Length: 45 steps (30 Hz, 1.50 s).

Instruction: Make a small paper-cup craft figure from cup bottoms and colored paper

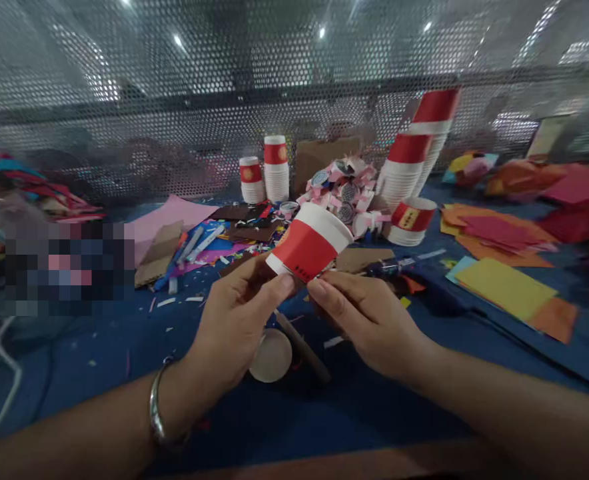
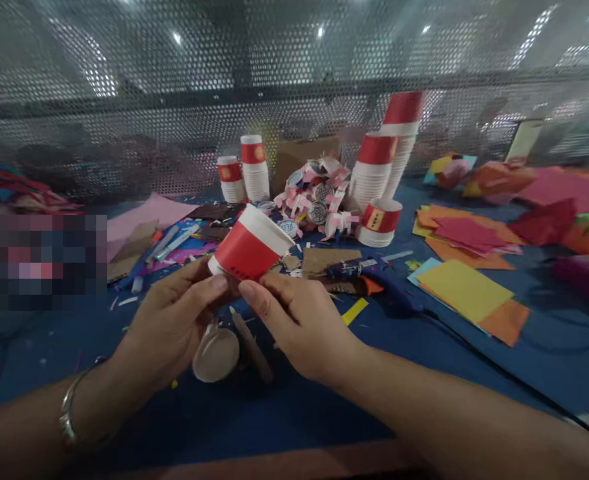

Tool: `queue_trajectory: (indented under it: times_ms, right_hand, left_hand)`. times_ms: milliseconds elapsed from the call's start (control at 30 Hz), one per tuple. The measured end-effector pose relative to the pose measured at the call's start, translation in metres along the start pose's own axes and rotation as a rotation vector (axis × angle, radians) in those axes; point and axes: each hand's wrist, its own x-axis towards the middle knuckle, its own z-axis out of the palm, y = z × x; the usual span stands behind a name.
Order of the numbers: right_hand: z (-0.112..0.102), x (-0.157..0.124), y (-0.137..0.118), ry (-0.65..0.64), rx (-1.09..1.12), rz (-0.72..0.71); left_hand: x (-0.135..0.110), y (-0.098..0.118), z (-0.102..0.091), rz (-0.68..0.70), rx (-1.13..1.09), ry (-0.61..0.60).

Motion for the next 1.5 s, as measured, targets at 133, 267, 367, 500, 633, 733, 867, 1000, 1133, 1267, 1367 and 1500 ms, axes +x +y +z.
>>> queue_trajectory:
  times_ms: [133,267,367,500,633,733,867,1000,1133,1267,1367,1500]
  right_hand:
    - [-0.0004,-0.0008,0.0003,0.006,-0.006,-0.011]
    - [-0.0007,-0.0013,-0.0012,0.011,-0.005,-0.009]
    - [-0.0016,-0.0001,-0.0021,0.016,-0.022,-0.018]
    - [-0.0023,0.0021,-0.0012,0.017,-0.017,-0.021]
    - [-0.0009,0.0016,0.0015,0.014,0.008,-0.005]
    - [0.0003,0.001,0.003,0.011,0.001,0.014]
    - [0.0007,0.0022,0.0032,0.012,-0.024,0.023]
    - [0.0,0.0043,0.002,0.01,-0.044,0.042]
    - [-0.0013,0.0052,0.0011,0.013,-0.023,0.033]
    - [-0.0023,0.005,0.0021,-0.001,-0.017,0.044]
    - [-0.0023,0.0055,0.0036,-0.006,0.002,0.074]
    - [-0.0018,0.0079,0.0053,-0.011,0.01,0.087]
  left_hand:
    - [-0.004,0.0001,0.0018,0.019,-0.016,-0.01]
    - [-0.0032,0.0007,0.0034,0.034,-0.007,-0.002]
    - [-0.0023,0.0017,0.0041,0.038,0.003,0.013]
    - [-0.0017,0.0026,0.0039,0.062,0.009,0.031]
    - [-0.0007,0.0014,0.0033,0.086,0.037,0.042]
    - [-0.0005,0.0,0.0034,0.099,0.081,0.044]
    - [-0.0001,-0.0004,0.0035,0.099,0.094,0.043]
    - [0.0016,0.0004,0.0027,0.077,0.113,0.045]
    - [0.0025,0.0007,0.0019,0.068,0.095,0.04]
    - [0.0035,-0.0001,0.002,0.06,0.07,0.04]
    - [0.0049,-0.0009,0.0024,0.049,0.05,0.038]
    - [0.0057,0.0009,0.0041,0.045,0.044,0.054]
